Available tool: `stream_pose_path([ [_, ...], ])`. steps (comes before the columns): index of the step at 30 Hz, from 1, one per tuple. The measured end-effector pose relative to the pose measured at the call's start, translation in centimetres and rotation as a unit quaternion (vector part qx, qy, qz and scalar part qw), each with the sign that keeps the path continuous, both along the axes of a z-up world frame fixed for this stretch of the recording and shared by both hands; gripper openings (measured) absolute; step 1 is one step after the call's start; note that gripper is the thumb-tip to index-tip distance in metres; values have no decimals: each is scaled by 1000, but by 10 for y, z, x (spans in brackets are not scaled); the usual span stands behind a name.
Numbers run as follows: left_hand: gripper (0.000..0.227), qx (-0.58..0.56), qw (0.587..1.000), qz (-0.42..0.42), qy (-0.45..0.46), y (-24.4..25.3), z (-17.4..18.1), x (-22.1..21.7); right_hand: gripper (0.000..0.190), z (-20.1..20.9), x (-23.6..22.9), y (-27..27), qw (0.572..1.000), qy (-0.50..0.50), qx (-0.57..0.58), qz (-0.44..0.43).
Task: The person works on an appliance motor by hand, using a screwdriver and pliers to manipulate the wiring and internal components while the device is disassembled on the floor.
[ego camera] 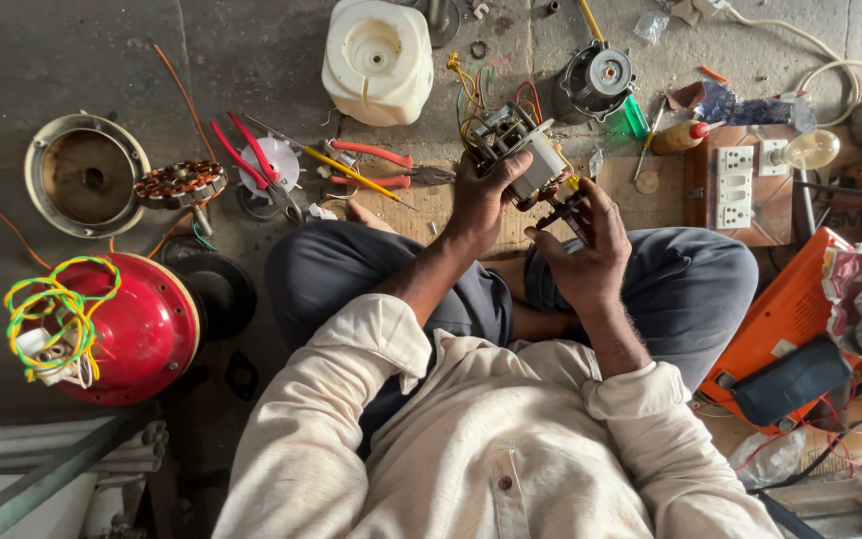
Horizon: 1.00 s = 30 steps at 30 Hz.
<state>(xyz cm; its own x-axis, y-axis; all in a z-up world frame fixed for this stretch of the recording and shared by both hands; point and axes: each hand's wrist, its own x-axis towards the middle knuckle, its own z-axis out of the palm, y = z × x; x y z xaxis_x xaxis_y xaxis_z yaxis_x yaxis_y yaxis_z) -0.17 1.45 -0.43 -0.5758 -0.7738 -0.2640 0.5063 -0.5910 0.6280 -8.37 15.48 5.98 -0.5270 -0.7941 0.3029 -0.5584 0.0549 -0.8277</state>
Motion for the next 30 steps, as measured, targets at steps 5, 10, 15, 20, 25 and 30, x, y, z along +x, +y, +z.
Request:
stream_pose_path([
  [5,67,-58,998,-22,22,-1,-5,1,64,-10,-7,3,859,-509,-61,-17],
  [10,75,-96,990,-51,90,1,8,6,75,-14,-3,16,917,-383,-85,64],
  [15,93,-132,979,-99,120,-1,11,12,80,-15,6,23,970,-222,-97,35],
  [20,95,-145,976,-130,94,-7,2,21,67,-1,1,20,743,-660,-93,61],
  [25,99,-122,977,-145,96,-4,-5,25,75,14,13,21,985,-157,-15,72],
  [30,100,-139,973,-146,112,-5,-11,24,67,21,17,15,707,-706,-15,-32],
])
